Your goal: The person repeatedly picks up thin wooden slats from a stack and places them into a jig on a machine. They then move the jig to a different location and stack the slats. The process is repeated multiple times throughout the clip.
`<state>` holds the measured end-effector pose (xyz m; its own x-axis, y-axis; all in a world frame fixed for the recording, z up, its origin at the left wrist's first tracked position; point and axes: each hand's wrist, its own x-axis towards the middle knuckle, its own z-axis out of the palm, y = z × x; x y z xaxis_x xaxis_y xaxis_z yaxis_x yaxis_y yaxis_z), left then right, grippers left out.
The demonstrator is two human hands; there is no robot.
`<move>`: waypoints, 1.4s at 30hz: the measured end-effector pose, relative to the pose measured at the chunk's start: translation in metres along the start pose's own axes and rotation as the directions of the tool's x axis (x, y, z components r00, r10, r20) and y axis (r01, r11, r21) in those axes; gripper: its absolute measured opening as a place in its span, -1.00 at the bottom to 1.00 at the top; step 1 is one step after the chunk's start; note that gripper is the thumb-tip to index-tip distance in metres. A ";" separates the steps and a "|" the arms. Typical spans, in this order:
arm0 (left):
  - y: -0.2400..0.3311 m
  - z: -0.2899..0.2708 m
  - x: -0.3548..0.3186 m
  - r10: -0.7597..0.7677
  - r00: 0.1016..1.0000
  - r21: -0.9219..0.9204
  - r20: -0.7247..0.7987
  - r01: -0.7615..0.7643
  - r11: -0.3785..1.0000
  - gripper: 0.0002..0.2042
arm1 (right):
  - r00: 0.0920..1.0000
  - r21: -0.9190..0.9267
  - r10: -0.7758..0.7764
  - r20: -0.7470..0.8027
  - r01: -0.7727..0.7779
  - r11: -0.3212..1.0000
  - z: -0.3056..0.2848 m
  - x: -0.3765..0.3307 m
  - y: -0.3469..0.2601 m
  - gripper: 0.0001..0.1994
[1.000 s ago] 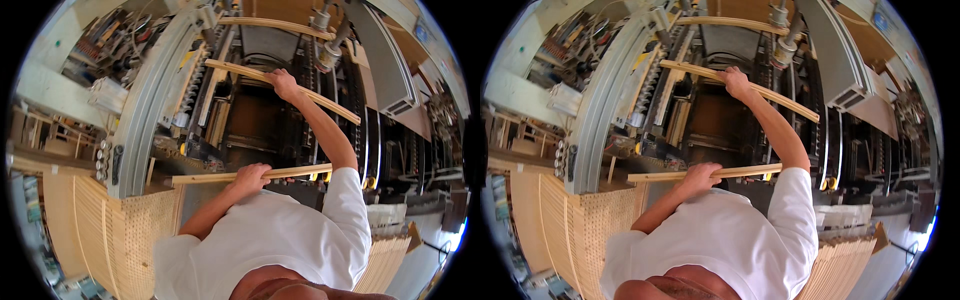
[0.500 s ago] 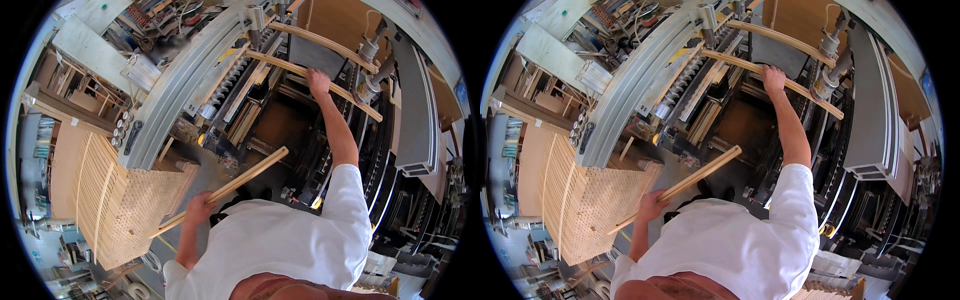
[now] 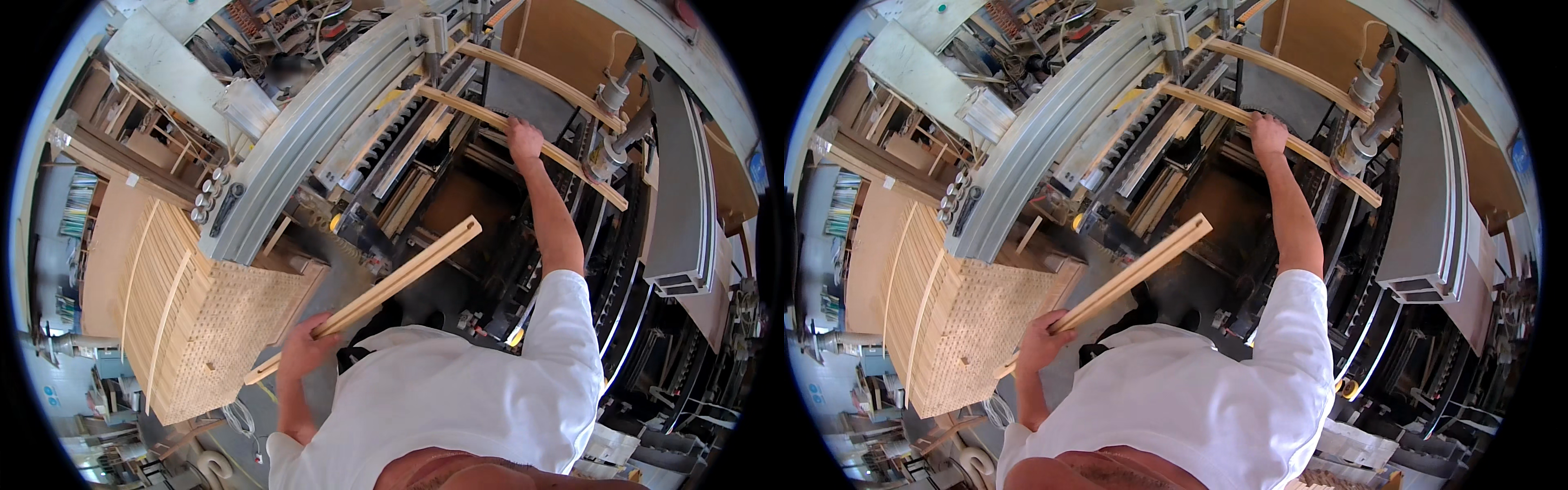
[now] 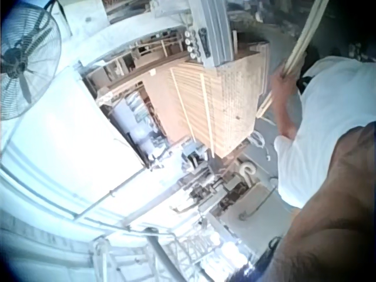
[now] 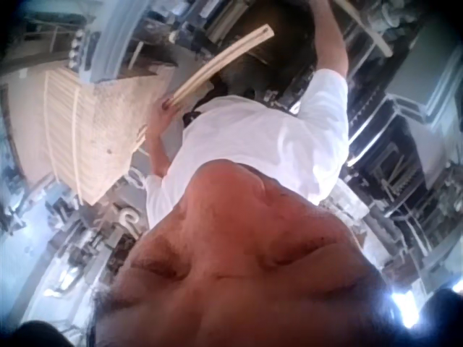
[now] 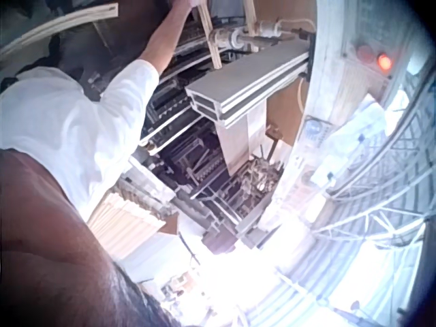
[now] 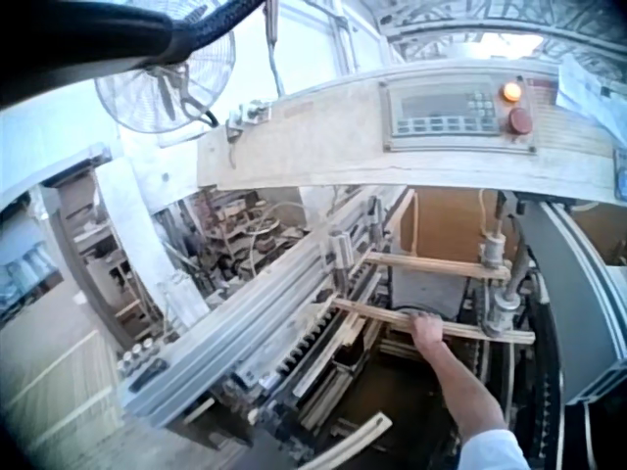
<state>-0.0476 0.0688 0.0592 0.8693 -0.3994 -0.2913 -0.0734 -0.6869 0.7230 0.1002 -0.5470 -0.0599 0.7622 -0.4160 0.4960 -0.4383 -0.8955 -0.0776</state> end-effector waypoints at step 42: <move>-0.271 -0.441 0.270 -0.048 0.740 0.197 -0.671 0.241 0.950 -0.44 | 0.836 0.503 0.231 0.497 -0.495 0.708 -0.148 -0.408 -0.293 -0.70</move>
<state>0.4224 0.4143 0.0610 0.9747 0.1454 0.1700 0.0435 -0.8686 0.4936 -0.1524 -0.0913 -0.1118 0.7732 -0.6333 -0.0334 -0.4478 -0.5080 -0.7358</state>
